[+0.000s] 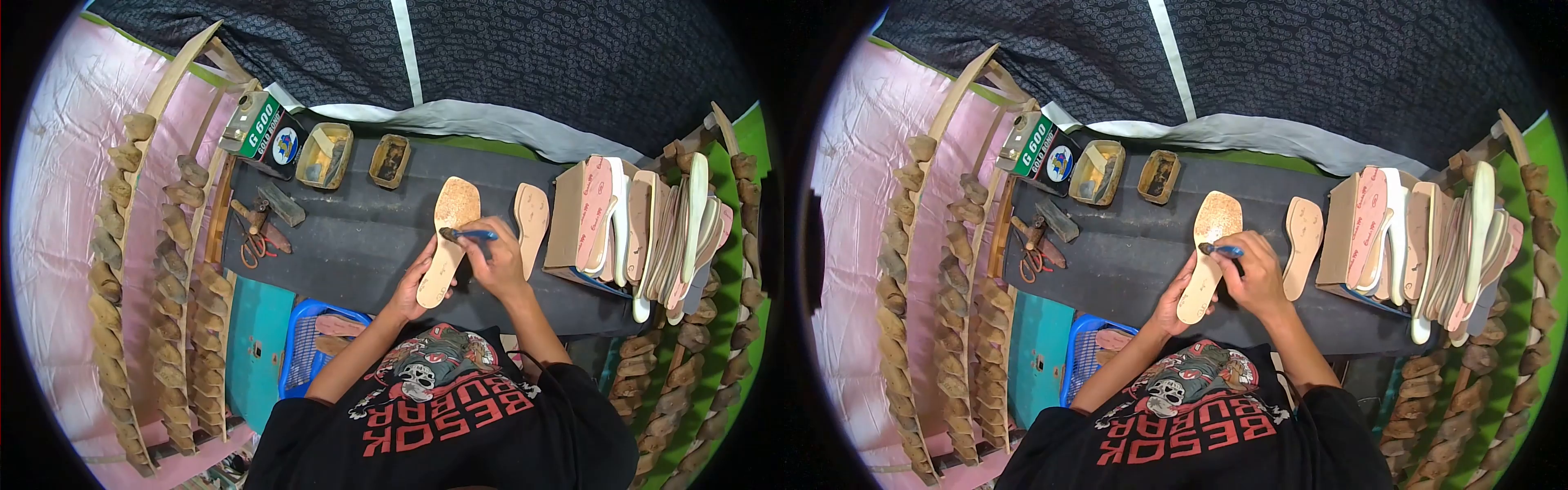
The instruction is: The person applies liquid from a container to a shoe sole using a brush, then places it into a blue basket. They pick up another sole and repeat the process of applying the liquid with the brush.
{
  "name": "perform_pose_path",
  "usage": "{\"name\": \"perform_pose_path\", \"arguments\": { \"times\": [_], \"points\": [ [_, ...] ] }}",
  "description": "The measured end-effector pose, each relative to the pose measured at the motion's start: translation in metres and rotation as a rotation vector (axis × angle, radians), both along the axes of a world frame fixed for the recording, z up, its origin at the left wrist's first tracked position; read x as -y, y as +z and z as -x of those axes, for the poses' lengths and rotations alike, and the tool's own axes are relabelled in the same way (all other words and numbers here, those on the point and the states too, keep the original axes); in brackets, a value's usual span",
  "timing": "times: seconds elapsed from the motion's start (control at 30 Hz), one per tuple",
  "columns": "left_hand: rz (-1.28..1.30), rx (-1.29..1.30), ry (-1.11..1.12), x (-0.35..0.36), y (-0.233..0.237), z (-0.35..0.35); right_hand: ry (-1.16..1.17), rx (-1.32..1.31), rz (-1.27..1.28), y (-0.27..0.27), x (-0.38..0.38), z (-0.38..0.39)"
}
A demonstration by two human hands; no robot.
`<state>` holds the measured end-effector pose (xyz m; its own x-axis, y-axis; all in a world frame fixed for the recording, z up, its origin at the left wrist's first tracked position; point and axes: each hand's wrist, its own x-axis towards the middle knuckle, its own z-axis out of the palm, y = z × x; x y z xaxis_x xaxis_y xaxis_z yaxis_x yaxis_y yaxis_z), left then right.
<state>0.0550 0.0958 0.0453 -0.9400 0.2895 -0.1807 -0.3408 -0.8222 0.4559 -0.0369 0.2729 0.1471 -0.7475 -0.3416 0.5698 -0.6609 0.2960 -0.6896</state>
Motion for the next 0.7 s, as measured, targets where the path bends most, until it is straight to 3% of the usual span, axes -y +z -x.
{"name": "perform_pose_path", "arguments": {
  "times": [0.17,0.5,0.7],
  "points": [
    [-0.03,0.027,-0.017,0.002,0.001,-0.005,-0.156,0.029,0.083,-0.004,-0.003,0.016],
    [-0.075,0.011,0.056,0.009,-0.009,-0.004,0.06,0.018,0.0,-0.006,0.009,-0.001],
    [-0.104,0.019,0.081,0.013,-0.014,-0.003,-0.011,0.034,-0.021,-0.006,0.007,0.012]
  ]
}}
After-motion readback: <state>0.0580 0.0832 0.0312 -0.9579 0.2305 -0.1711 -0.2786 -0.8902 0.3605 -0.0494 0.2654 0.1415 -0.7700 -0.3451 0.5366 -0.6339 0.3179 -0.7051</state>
